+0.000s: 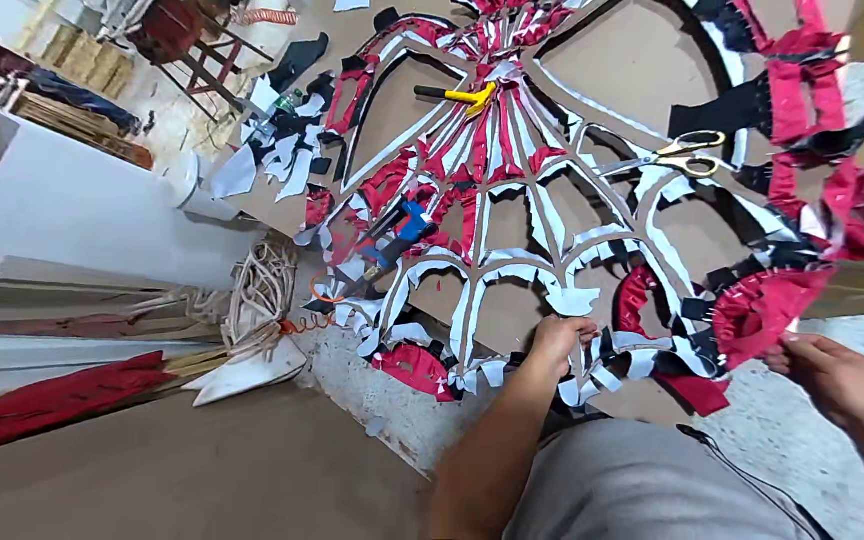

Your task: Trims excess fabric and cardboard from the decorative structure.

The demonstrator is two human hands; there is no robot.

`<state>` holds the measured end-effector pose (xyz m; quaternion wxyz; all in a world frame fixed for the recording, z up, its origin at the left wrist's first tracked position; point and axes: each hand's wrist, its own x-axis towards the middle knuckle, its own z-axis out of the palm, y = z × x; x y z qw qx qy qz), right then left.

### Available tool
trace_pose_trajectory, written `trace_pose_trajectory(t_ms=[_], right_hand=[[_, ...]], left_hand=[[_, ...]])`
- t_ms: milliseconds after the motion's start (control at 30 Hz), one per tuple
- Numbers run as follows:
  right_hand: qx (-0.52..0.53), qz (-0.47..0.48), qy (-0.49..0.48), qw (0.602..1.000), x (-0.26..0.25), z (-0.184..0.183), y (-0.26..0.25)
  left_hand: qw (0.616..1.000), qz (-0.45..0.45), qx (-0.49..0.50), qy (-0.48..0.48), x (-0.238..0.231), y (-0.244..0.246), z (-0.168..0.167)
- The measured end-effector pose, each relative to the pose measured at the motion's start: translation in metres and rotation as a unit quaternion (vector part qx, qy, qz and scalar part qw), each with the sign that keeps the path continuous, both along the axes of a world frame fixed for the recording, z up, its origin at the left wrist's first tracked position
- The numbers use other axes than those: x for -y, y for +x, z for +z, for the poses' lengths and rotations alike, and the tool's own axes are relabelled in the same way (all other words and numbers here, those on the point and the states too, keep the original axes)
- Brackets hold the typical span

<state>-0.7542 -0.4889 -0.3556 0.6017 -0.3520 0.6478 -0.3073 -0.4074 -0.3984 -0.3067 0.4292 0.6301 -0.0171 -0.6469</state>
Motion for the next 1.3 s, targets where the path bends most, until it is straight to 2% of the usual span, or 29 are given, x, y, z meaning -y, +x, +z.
trace_pose_trajectory(t_ms=[167,267,367,467,533,633,733,867,1000,1100,1200,1300], right_hand=[[-0.034,0.103,0.030,0.994,0.000,0.012,0.010],[-0.009,0.092,0.031,0.995,0.002,0.001,0.012],[0.002,0.079,0.033,0.996,0.001,-0.001,0.012],[-0.001,0.076,0.031,0.997,0.001,-0.002,0.011],[-0.002,0.079,0.030,0.996,0.001,-0.001,0.010],[-0.007,0.083,0.024,0.996,0.000,-0.002,0.013],[-0.027,0.086,0.026,0.996,-0.005,-0.002,0.017],[-0.025,0.093,0.023,0.995,-0.005,-0.007,0.011],[-0.003,0.130,0.032,0.991,0.001,-0.012,0.006],[0.004,0.178,0.051,0.983,0.008,-0.007,-0.005],[0.017,0.238,0.069,0.969,0.020,-0.003,-0.011],[0.031,0.276,0.076,0.958,0.027,-0.004,-0.020]], left_hand=[[0.996,-0.050,0.074,0.011,-0.002,0.000,-0.008],[0.978,-0.121,0.169,0.021,-0.016,0.007,0.005],[0.950,-0.159,0.270,-0.008,-0.049,0.016,0.030],[0.938,-0.105,0.324,-0.063,-0.091,0.025,0.038],[0.933,-0.055,0.346,-0.087,-0.116,0.027,0.035],[0.915,-0.025,0.389,-0.100,-0.144,0.030,0.026],[0.904,-0.061,0.413,-0.091,-0.160,0.034,0.017],[0.906,-0.135,0.398,-0.057,-0.166,0.027,0.008],[0.911,-0.148,0.385,-0.023,-0.165,0.009,0.007],[0.919,-0.098,0.382,0.005,-0.162,-0.020,0.009],[0.952,0.045,0.303,0.016,-0.150,-0.049,0.005],[0.955,0.179,0.235,0.011,-0.129,-0.068,-0.005]])
